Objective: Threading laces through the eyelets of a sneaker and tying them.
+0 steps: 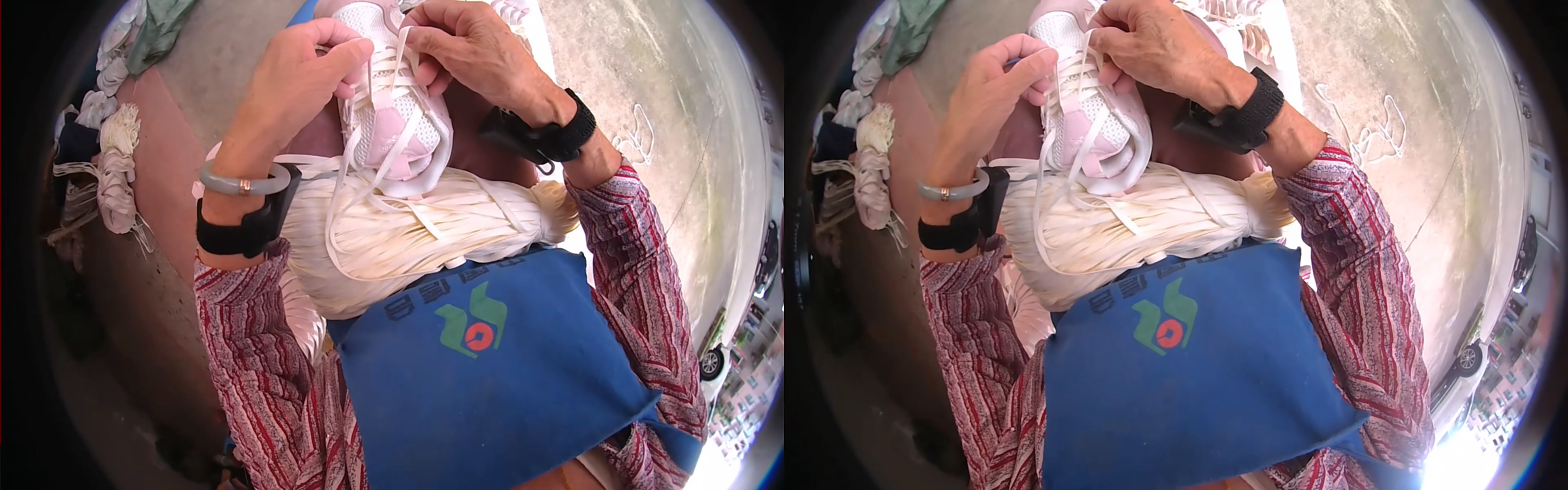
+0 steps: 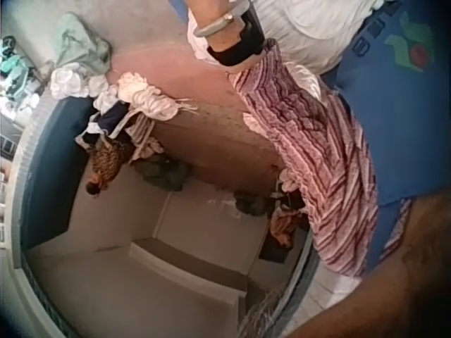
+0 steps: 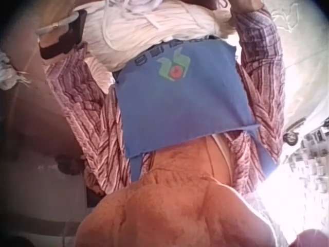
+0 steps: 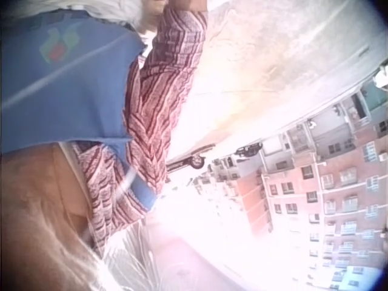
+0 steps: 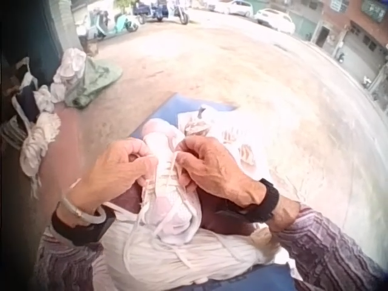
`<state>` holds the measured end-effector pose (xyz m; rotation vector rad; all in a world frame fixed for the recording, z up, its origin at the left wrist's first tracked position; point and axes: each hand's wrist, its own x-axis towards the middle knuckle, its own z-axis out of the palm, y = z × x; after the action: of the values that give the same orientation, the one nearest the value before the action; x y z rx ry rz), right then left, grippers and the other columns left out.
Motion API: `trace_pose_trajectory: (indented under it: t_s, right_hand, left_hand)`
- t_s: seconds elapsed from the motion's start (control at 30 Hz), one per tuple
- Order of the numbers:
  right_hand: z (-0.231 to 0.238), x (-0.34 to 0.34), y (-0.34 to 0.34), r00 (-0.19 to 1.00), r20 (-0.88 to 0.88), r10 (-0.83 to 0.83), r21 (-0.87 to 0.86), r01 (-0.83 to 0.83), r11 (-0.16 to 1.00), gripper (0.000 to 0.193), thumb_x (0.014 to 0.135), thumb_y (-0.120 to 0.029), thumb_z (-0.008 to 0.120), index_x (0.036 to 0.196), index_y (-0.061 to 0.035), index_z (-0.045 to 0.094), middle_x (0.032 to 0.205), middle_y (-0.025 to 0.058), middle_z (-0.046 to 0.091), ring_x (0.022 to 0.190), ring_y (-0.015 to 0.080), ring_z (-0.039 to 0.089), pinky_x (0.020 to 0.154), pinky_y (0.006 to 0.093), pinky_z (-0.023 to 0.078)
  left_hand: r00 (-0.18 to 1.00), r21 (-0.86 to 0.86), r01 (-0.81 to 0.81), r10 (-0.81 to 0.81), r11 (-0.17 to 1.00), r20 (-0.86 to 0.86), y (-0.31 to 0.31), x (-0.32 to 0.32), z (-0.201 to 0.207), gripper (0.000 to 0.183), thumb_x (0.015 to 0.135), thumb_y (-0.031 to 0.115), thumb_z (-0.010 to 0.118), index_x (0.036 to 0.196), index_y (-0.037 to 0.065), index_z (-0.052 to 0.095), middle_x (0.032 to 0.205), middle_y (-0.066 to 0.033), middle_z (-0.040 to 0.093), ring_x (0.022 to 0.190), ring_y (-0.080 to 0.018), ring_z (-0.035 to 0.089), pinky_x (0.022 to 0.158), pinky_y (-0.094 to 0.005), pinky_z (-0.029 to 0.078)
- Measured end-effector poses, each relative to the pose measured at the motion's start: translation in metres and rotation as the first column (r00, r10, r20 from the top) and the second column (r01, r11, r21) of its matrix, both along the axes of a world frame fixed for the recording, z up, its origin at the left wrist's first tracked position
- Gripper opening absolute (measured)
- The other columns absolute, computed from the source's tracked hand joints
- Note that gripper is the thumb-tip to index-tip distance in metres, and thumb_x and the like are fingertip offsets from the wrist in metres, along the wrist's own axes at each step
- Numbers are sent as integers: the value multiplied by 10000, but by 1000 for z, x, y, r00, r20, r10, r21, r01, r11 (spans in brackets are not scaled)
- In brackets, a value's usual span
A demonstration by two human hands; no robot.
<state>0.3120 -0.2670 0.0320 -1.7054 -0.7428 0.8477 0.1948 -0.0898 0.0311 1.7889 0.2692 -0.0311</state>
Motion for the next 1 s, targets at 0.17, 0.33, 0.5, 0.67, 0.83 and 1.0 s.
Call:
trace_pose_trajectory:
  t_s: [0.17, 0.33, 0.5, 0.67, 0.83, 1.0]
  right_hand:
    - [-5, 1, -6, 993, 54, 104, 71, -107, 992, 133, 946, -85, 532, 936, 16, 618, 720, 58, 627, 622, 108, 591, 582, 246, 515]
    - [-11, 4, -30, 943, 325, -73, -11, 81, 997, 202, 974, -195, 588, 1044, -24, 671, 785, 3, 649, 683, 62, 618, 598, 213, 526]
    - [1, -11, -50, 953, 284, 107, -47, -98, 994, 149, 961, -158, 615, 1011, -34, 682, 812, 0, 640, 693, 62, 604, 614, 220, 517]
    - [-10, -34, -39, 814, 501, 295, 56, -371, 927, 102, 895, -61, 640, 972, -1, 670, 847, 105, 645, 736, 222, 651, 667, 325, 529]
    - [-12, -54, -34, 731, 570, 374, -3, -454, 891, 111, 884, -110, 629, 937, -21, 671, 827, 167, 643, 771, 366, 649, 671, 438, 521]
    - [-19, -57, -37, 701, 510, 498, -162, -491, 856, 267, 873, -24, 625, 1138, 7, 635, 999, 193, 665, 899, 390, 648, 767, 429, 533]
  left_hand:
    - [959, 11, -272, 270, 962, 85, 4, -24, -5, 212, 933, 205, 654, 987, 2, 626, 875, -24, 635, 743, -87, 594, 680, -208, 483]
    - [936, 111, -343, 350, 933, -47, 9, -63, 0, 211, 898, 183, 692, 977, -2, 626, 778, -12, 633, 724, -91, 626, 621, -247, 501]
    - [982, 364, -101, 151, 926, -112, -38, -97, -2, 279, 880, 213, 717, 1018, 17, 574, 771, -92, 649, 707, -202, 652, 624, -325, 503]
    - [992, 537, -105, 128, 837, -7, -56, -99, -12, 346, 827, 114, 735, 1079, 46, 507, 815, -170, 644, 759, -329, 666, 650, -398, 507]
    - [993, 571, -118, 82, 812, 89, -55, -96, -17, 355, 843, -7, 659, 1149, 44, 486, 812, -180, 628, 785, -335, 670, 667, -419, 497]
    - [976, 408, -218, 190, 886, 110, -53, -99, -11, 237, 937, 46, 583, 1170, 32, 544, 740, -57, 576, 684, -152, 564, 626, -307, 458]
